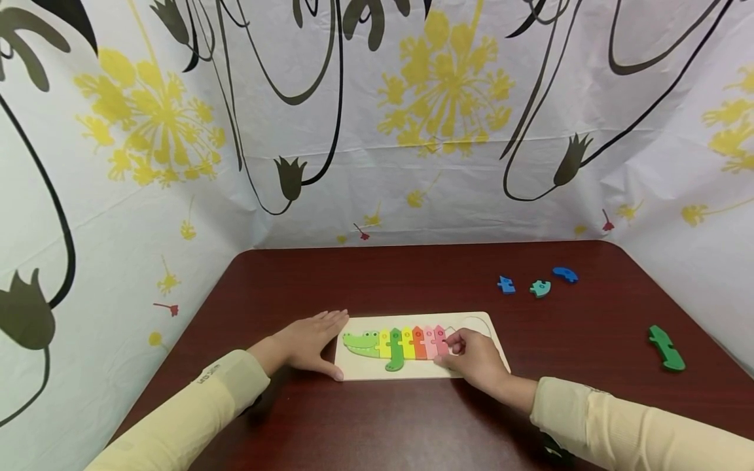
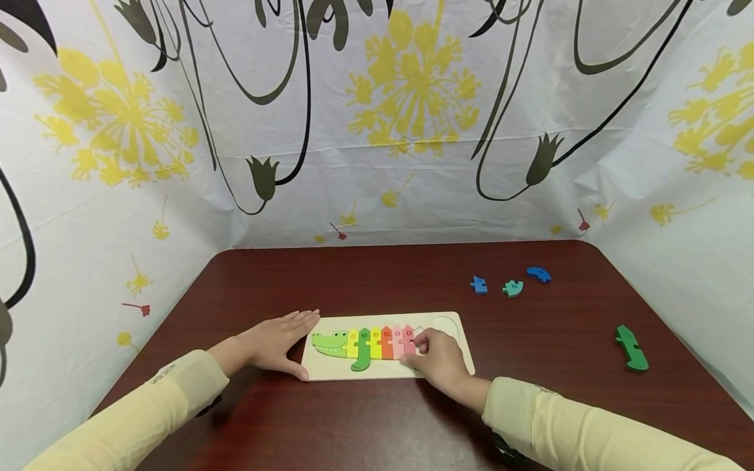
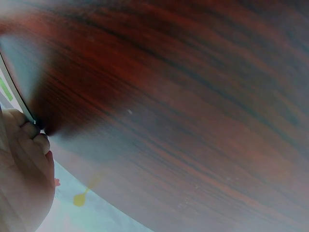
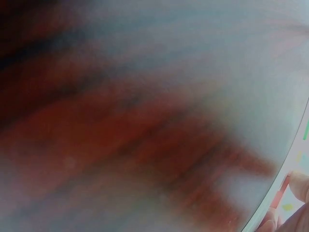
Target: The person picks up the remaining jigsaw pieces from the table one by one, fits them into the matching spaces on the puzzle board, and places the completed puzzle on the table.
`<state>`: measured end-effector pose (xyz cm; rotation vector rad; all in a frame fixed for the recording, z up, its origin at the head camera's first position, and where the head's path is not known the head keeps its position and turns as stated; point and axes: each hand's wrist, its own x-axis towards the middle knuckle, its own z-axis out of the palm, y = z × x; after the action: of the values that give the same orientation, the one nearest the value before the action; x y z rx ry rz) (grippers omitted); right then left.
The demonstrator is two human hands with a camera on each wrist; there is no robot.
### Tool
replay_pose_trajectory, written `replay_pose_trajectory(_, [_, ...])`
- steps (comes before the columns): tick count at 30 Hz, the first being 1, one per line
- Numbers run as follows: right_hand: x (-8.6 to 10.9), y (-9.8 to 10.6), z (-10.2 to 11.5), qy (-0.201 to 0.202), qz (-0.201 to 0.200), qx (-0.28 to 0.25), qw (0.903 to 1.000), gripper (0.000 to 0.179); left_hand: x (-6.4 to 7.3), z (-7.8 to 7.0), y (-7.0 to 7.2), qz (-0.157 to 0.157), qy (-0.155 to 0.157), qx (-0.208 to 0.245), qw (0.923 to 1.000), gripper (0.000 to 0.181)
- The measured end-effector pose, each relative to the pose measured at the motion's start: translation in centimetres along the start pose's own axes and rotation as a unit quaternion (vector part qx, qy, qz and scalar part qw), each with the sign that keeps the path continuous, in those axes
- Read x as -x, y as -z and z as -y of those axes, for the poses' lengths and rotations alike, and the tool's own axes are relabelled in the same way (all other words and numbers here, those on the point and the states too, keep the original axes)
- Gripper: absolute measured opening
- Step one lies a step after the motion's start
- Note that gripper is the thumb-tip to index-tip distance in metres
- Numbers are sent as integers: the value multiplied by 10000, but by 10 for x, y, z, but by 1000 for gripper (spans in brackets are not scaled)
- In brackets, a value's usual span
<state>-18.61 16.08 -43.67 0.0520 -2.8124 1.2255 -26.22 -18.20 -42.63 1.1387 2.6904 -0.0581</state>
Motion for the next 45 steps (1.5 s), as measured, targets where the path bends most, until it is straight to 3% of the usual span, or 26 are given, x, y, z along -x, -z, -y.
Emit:
replay_pose_trajectory(22, [-1, 5, -2, 243, -185, -80, 9995, 33, 1, -1, 2, -18, -16, 88, 10000, 121])
replay_pose_trajectory(35, [-3, 19, 2, 149, -240, -140, 9995, 34, 1, 0, 2, -4, 14, 82, 10000, 121])
replay_pose_trajectory(45, [-5, 31, 1, 388, -418, -105, 9983, 40, 1, -1, 2, -29, -6, 88, 10000, 121])
